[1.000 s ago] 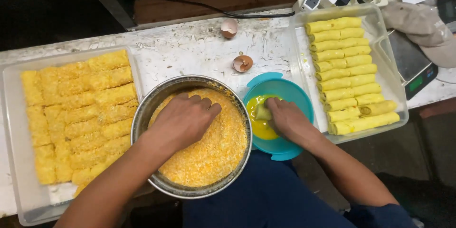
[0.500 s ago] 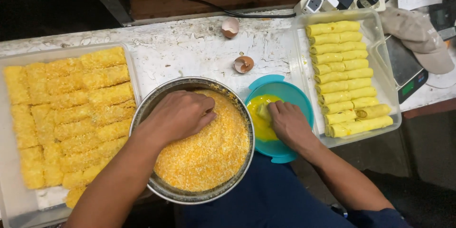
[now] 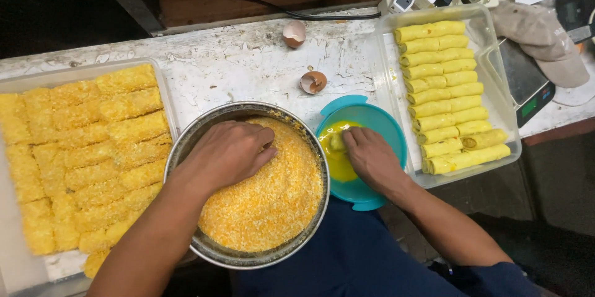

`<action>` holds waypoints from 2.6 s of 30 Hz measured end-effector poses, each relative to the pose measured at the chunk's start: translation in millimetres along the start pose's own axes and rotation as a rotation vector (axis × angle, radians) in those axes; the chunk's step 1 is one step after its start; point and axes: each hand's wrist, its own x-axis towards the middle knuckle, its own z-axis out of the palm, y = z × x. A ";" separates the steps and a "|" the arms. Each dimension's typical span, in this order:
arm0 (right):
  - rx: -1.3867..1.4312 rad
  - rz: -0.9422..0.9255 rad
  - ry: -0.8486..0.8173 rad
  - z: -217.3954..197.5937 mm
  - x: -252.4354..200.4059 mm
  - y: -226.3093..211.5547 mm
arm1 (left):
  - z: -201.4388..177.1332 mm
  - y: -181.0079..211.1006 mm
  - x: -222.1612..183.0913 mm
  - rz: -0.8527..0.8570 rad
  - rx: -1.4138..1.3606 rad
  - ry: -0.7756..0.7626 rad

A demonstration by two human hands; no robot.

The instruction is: Breading food rolls by dipping them in egg wash and then coating them with breadcrumbs.

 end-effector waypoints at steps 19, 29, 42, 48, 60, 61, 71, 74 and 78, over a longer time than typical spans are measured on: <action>0.092 0.101 -0.071 -34.0 9.9 5.9 | -4.6 0.5 -1.2 -0.017 -0.040 -0.011; 0.248 0.132 -0.267 -27.0 17.2 3.8 | -1.2 1.2 -1.8 -0.020 -0.024 -0.026; 0.526 0.238 -0.771 -100.2 39.6 25.2 | -3.2 1.8 -2.1 -0.046 -0.048 -0.028; 1.557 0.302 -0.585 -57.8 -1.3 71.5 | -5.4 2.6 0.7 -0.056 -0.060 -0.069; 1.500 0.050 -0.161 -76.8 12.5 16.2 | -1.8 -0.4 0.4 -0.097 -0.069 -0.059; 1.291 0.075 -0.186 -82.6 16.3 8.9 | -0.7 -1.3 0.2 -0.099 -0.065 -0.045; 1.735 0.324 0.092 -46.1 -17.6 60.0 | 25.0 -17.3 -4.5 -0.064 0.087 0.096; 2.210 0.334 0.080 -30.6 -35.3 74.5 | 13.6 -9.7 -16.2 -0.210 0.024 -0.083; 2.283 0.098 0.001 -63.7 -15.7 47.1 | 26.1 -19.2 -10.9 -0.355 -0.139 -0.259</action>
